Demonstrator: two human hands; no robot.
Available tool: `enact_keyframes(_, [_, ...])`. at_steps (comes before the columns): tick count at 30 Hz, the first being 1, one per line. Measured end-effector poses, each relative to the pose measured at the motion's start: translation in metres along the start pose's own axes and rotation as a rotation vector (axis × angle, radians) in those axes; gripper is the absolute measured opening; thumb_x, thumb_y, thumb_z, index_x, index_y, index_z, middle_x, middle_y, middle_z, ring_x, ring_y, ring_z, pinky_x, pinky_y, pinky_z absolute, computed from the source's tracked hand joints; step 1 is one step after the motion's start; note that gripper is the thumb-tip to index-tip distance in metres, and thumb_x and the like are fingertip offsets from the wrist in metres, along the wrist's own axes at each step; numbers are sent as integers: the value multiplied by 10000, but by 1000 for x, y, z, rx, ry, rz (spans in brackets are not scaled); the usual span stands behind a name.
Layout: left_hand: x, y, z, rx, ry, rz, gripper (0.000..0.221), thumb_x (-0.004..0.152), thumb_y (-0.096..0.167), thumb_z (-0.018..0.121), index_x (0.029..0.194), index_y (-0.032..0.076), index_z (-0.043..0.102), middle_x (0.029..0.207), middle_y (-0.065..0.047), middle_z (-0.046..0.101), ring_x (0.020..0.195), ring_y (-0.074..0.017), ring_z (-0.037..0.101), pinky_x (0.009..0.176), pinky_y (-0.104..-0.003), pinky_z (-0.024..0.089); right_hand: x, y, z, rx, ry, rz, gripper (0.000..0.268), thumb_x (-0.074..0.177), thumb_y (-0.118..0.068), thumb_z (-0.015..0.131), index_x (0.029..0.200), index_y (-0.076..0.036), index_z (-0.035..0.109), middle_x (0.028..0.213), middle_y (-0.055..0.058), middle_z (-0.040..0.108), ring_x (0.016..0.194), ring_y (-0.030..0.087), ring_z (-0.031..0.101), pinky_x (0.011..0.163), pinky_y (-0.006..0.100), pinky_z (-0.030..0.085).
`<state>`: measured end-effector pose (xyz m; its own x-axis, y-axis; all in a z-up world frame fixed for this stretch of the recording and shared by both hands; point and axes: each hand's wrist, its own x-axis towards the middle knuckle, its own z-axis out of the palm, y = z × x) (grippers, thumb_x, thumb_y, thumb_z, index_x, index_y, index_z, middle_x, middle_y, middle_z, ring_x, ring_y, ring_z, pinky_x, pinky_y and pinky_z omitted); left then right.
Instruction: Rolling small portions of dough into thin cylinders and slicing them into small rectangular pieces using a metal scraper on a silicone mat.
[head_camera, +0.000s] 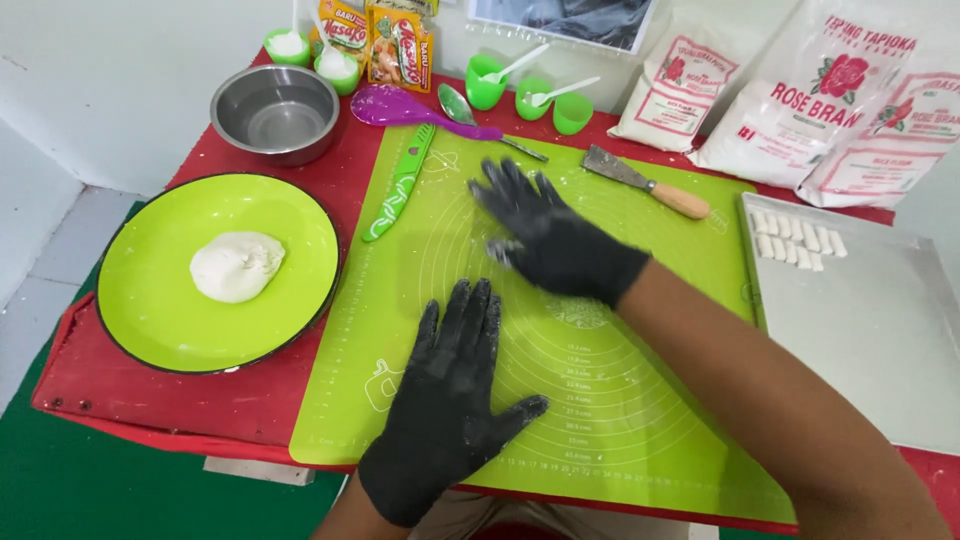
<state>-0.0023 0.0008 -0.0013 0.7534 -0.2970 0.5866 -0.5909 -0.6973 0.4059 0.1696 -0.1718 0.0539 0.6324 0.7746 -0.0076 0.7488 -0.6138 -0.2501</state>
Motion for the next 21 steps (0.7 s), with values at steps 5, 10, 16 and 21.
enact_keyframes(5, [-1, -1, 2, 23, 3, 16, 978, 908, 579, 729, 1505, -108, 372, 1611, -304, 356, 1535, -449, 313, 1261, -621, 208, -82, -19, 12, -100, 84, -114, 763, 1066, -547, 296, 1635, -49, 192, 1701, 245, 176, 1584, 418, 138, 1253, 590, 80])
enact_keyframes(10, [-1, -2, 4, 62, 6, 29, 1009, 907, 618, 712, 1532, -87, 350, 1630, -285, 339, 1545, -426, 310, 1266, -608, 211, -169, -60, -4, -123, 71, -162, 744, 1069, -535, 246, 1623, -38, 250, 1702, 152, 272, 1596, 337, 187, 1286, 537, 77])
enact_keyframes(16, [-1, -2, 4, 70, -31, 16, 996, 898, 609, 700, 1536, -78, 363, 1628, -270, 353, 1544, -416, 302, 1257, -600, 210, -221, -86, 0, -83, 219, 4, 686, 1026, -483, 451, 1573, -75, 385, 1648, 130, 411, 1552, 331, 368, 1293, 535, 169])
enact_keyframes(21, [1, -1, 4, 107, 1, 36, 985, 896, 624, 695, 1513, -85, 400, 1601, -277, 399, 1523, -426, 345, 1247, -604, 240, -195, -82, 9, -117, 188, 52, 849, 980, -418, 616, 1628, -33, 225, 1716, 209, 192, 1603, 404, 147, 1279, 550, 105])
